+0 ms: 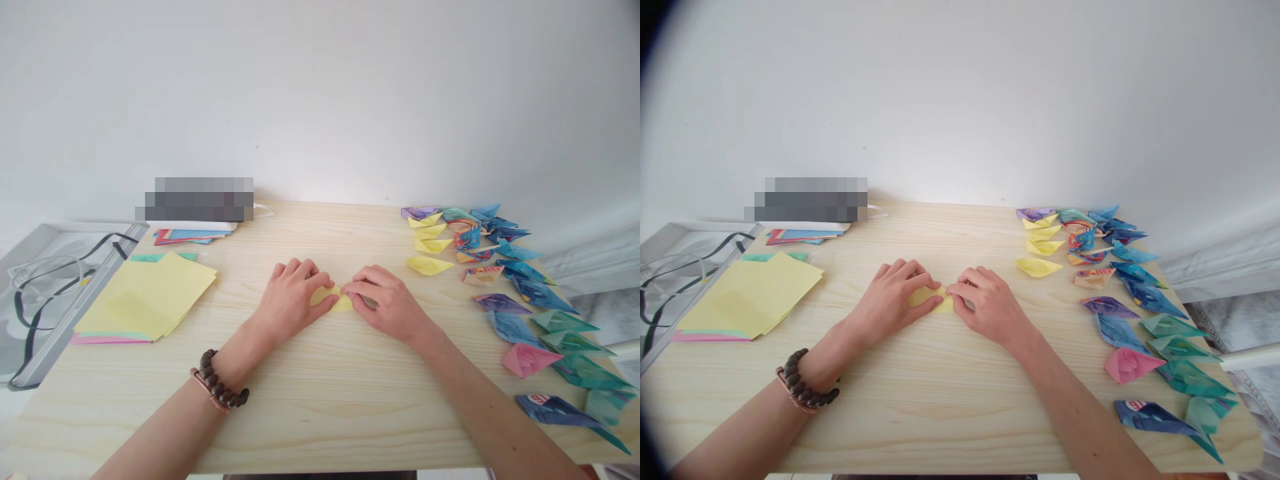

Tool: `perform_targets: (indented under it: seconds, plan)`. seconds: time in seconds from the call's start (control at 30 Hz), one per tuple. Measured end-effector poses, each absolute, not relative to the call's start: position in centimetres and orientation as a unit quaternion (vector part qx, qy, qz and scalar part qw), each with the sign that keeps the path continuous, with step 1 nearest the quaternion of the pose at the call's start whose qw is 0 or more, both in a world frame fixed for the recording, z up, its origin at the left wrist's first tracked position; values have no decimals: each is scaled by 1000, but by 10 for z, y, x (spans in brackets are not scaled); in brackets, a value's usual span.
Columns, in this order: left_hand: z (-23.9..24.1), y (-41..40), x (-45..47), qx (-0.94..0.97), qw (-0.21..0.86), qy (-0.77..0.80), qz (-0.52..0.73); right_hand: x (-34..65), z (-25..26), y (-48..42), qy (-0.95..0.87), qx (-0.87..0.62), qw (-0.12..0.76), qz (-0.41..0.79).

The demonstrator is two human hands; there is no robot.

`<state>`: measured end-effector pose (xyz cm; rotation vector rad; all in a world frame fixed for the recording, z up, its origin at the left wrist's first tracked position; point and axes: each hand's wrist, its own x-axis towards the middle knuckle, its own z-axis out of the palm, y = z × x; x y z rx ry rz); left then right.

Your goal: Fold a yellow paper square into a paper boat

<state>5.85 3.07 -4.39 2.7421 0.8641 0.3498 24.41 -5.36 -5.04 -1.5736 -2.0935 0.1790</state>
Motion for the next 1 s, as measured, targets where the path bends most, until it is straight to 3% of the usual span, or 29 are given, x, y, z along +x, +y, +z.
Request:
perform_targets:
  seconds: [0.4,1.0]
  plan:
    - [-44,32,59,938,116,304,119,256,-47,-66,-815,-542,202,38]
    - [-46,33,57,937,130,297,130,259,-50,-73,-778,-552,287,90]
